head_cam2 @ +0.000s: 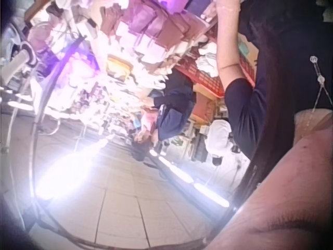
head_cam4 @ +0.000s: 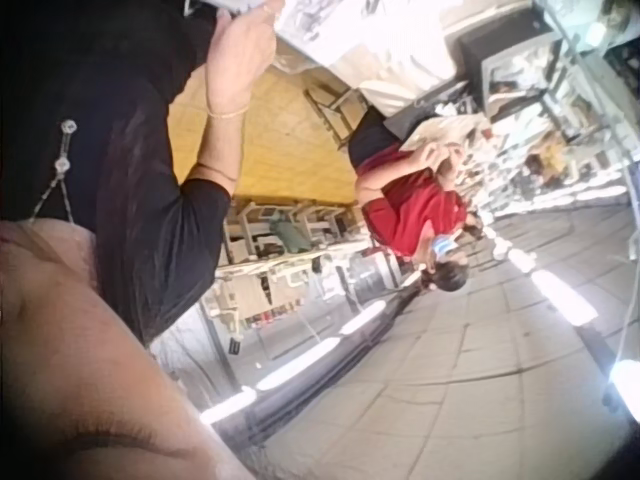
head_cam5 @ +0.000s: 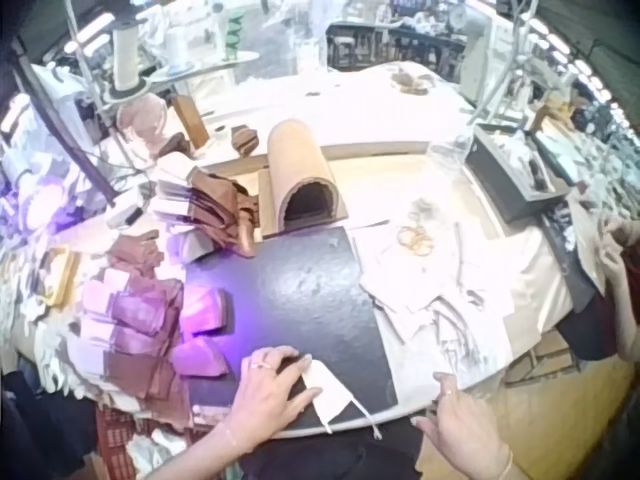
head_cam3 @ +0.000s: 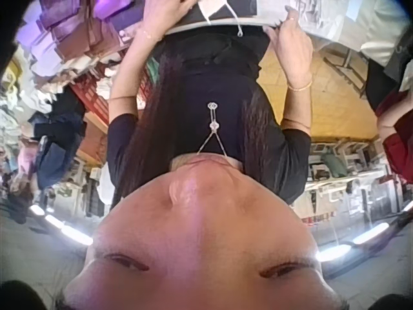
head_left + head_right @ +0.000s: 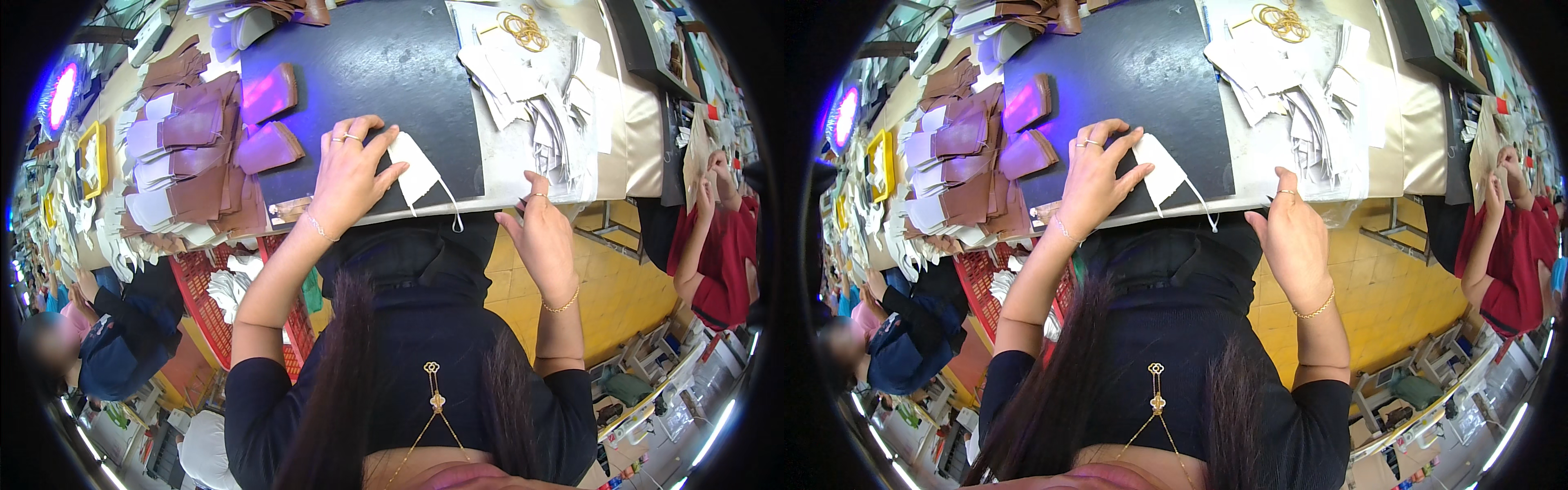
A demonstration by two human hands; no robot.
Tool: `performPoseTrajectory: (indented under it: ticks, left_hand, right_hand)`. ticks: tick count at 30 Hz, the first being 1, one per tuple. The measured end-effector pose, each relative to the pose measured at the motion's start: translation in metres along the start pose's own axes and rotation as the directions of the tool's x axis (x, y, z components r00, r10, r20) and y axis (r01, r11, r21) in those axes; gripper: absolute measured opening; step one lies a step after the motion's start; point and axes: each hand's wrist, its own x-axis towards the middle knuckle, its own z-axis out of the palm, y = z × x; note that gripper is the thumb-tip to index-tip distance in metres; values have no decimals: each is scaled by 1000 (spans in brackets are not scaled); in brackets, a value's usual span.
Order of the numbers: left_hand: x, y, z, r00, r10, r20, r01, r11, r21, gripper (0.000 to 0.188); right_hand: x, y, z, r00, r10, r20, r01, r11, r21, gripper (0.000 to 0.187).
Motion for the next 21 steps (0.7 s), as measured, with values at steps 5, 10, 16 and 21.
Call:
performPoseTrajectory:
  ticks: [5, 10, 16, 21]
  left_hand:
    - [1, 8, 4, 990, -137, -39, 130, 982, -135, 47]
    - [0, 12, -4, 870, -422, 255, 443, 440, -782, 37]
    - [-19, 20, -23, 867, -410, 283, 406, 253, -878, 23]
    - [-35, 27, -31, 902, -383, 201, 325, 292, -899, 23]
  right_hand:
    - [5, -8, 13, 982, -165, -95, 175, 979, 102, 45]
    - [3, -32, 7, 996, -89, -14, 89, 955, 282, 43]
    - [0, -51, 9, 994, -33, -106, 77, 895, 440, 40]
    - [6, -61, 25, 995, -17, -100, 63, 874, 482, 38]
